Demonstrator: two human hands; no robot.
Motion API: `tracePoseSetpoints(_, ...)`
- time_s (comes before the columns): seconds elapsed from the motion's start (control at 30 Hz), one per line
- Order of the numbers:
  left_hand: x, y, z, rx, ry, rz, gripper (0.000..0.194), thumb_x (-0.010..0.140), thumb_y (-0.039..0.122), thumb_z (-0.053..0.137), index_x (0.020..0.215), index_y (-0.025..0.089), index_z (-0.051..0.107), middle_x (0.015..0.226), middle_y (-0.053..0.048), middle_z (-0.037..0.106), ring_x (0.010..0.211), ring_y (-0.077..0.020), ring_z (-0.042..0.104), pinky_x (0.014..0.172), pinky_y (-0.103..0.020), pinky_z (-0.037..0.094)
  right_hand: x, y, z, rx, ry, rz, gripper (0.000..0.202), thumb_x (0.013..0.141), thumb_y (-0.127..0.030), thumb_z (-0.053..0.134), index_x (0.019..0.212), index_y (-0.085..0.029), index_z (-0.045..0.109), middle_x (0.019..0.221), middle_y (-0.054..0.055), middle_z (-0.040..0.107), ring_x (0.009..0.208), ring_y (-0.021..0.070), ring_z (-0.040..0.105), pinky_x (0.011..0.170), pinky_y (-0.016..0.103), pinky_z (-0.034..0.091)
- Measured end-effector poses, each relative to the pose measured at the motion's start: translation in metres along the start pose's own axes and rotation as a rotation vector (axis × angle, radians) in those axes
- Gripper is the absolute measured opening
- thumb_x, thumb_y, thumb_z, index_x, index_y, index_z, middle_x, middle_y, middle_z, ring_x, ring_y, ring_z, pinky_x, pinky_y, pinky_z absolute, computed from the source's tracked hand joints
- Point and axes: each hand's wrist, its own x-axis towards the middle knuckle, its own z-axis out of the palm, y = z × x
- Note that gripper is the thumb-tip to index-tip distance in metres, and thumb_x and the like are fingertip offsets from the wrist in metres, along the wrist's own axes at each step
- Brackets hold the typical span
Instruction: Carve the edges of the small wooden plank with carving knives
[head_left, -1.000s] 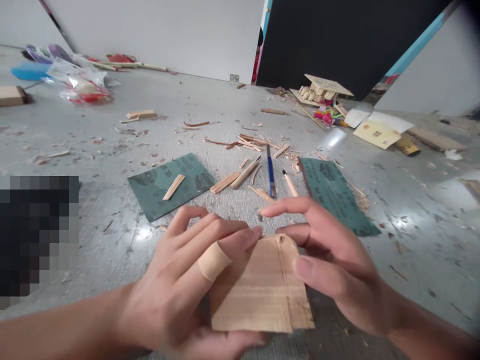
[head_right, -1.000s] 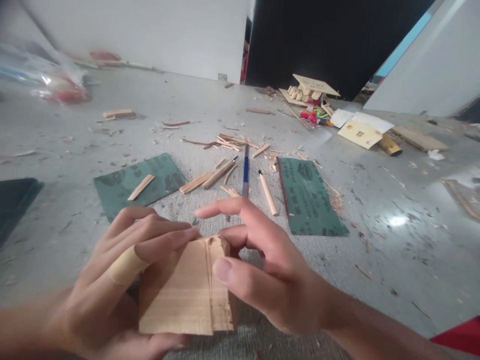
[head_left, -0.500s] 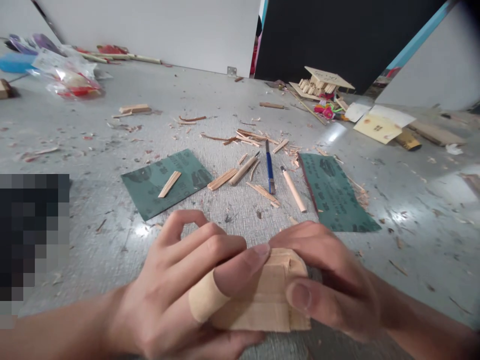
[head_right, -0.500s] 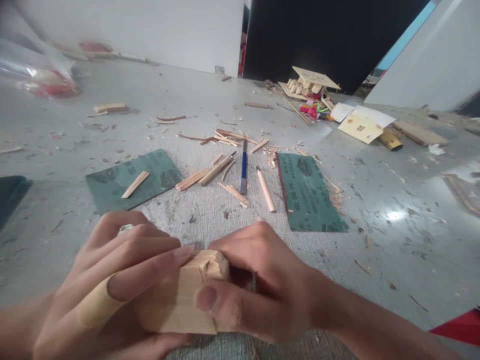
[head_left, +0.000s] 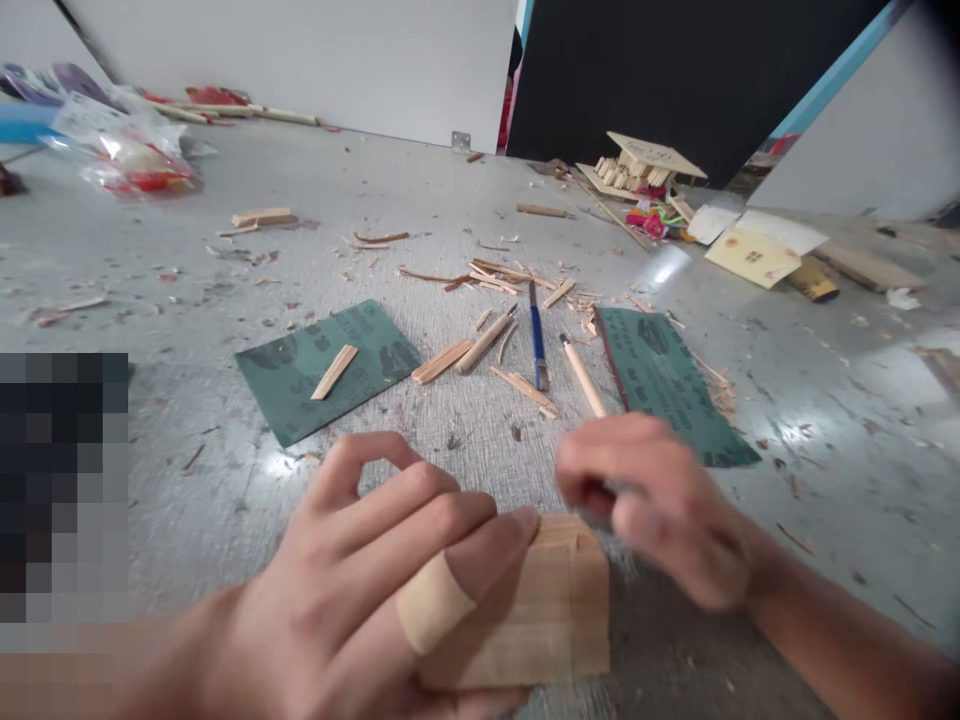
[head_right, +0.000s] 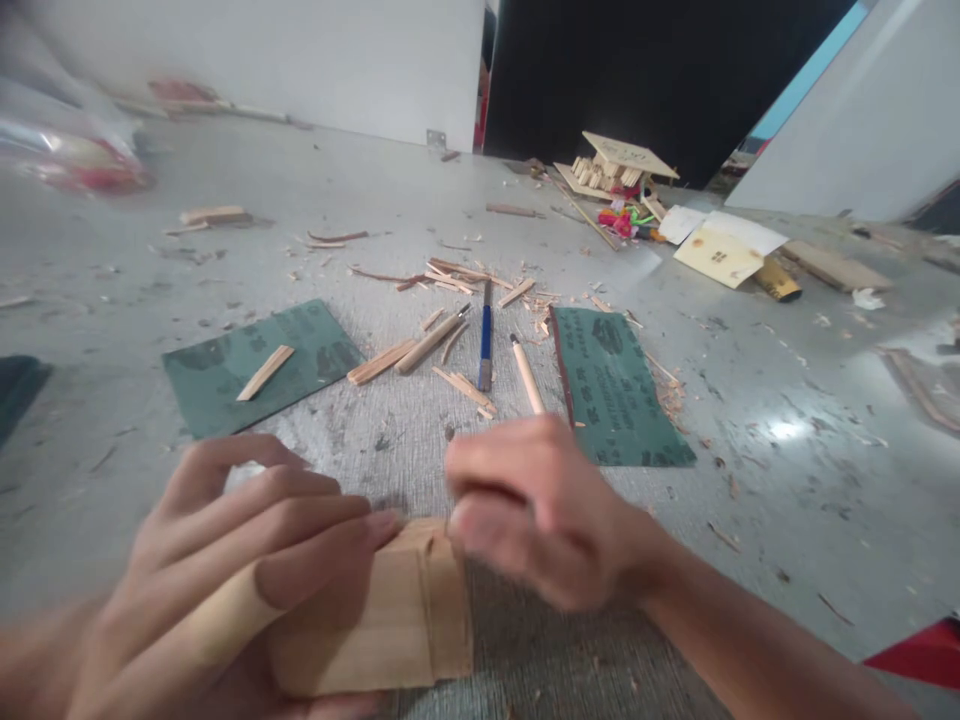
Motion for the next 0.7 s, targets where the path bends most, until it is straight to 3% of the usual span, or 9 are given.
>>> tracePoseSetpoints(0.07, 0.001, 0.002, 0.002, -0.023, -0.059, -0.047, 0.049, 0.084, 0.043, 0.072, 0.115, 0.006, 0.062, 0.095, -0.008, 0.075, 0.083, -0.0220, 0.066, 0.089, -0.047, 0.040, 0.005, 0.016, -0.013, -0.235, 0.267, 0.210, 0.031, 0.102, -0.044, 0.037, 0.091, -0.021, 0.055, 0.067, -0.001, 0.049, 0.059, 0.0142, 0.045, 0.059, 0.031, 0.032)
tracePoseSetpoints(0.13, 0.003, 0.003, 0.004, -0.039, -0.129, -0.088, 0.040, 0.090, 0.042, 0.065, 0.114, 0.010, 0.061, 0.098, -0.006, 0.075, 0.084, -0.0205, 0.066, 0.095, -0.046, 0.037, 0.010, 0.033, -0.024, -0.559, 0.411, 0.407, 0.028, 0.097, -0.043, 0.051, 0.113, -0.020, 0.056, 0.076, 0.000, 0.059, 0.061, 0.0154, 0.051, 0.060, 0.031, 0.034)
tracePoseSetpoints(0.23, 0.004, 0.002, 0.008, -0.040, -0.167, -0.138, 0.030, 0.098, 0.041, 0.055, 0.110, 0.013, 0.062, 0.098, -0.004, 0.074, 0.085, -0.0194, 0.065, 0.095, -0.043, 0.037, 0.016, 0.050, -0.030, -0.769, 0.295, 0.505, 0.047, 0.093, -0.038, 0.055, 0.135, -0.018, 0.049, 0.083, 0.004, 0.064, 0.066, 0.0189, 0.058, 0.061, 0.031, 0.036)
tracePoseSetpoints(0.37, 0.002, 0.004, 0.012, 0.021, -0.102, -0.172, 0.019, 0.099, 0.024, 0.049, 0.109, 0.015, 0.062, 0.095, -0.003, 0.074, 0.085, -0.0200, 0.065, 0.093, -0.042, 0.037, 0.017, 0.050, -0.027, -0.724, 0.220, 0.487, 0.051, 0.091, -0.023, 0.048, 0.142, -0.019, 0.048, 0.075, 0.001, 0.062, 0.066, 0.0188, 0.059, 0.061, 0.031, 0.039)
tracePoseSetpoints(0.57, -0.004, 0.012, 0.013, 0.050, -0.072, -0.133, 0.027, 0.099, 0.038, 0.058, 0.111, 0.014, 0.061, 0.101, -0.005, 0.075, 0.088, -0.0212, 0.066, 0.094, -0.044, 0.040, 0.016, 0.039, -0.026, -0.625, 0.286, 0.456, 0.035, 0.086, -0.017, 0.052, 0.115, -0.024, 0.070, 0.071, -0.001, 0.059, 0.059, 0.0140, 0.049, 0.060, 0.029, 0.036)
tracePoseSetpoints(0.7, -0.003, 0.012, 0.010, 0.024, -0.127, -0.125, 0.030, 0.097, 0.038, 0.057, 0.112, 0.012, 0.061, 0.103, -0.007, 0.073, 0.093, -0.0237, 0.064, 0.092, -0.045, 0.038, 0.015, 0.032, -0.023, -0.389, 0.395, 0.403, 0.024, 0.092, -0.019, 0.048, 0.107, -0.021, 0.067, 0.077, 0.000, 0.065, 0.061, 0.0134, 0.051, 0.059, 0.028, 0.037)
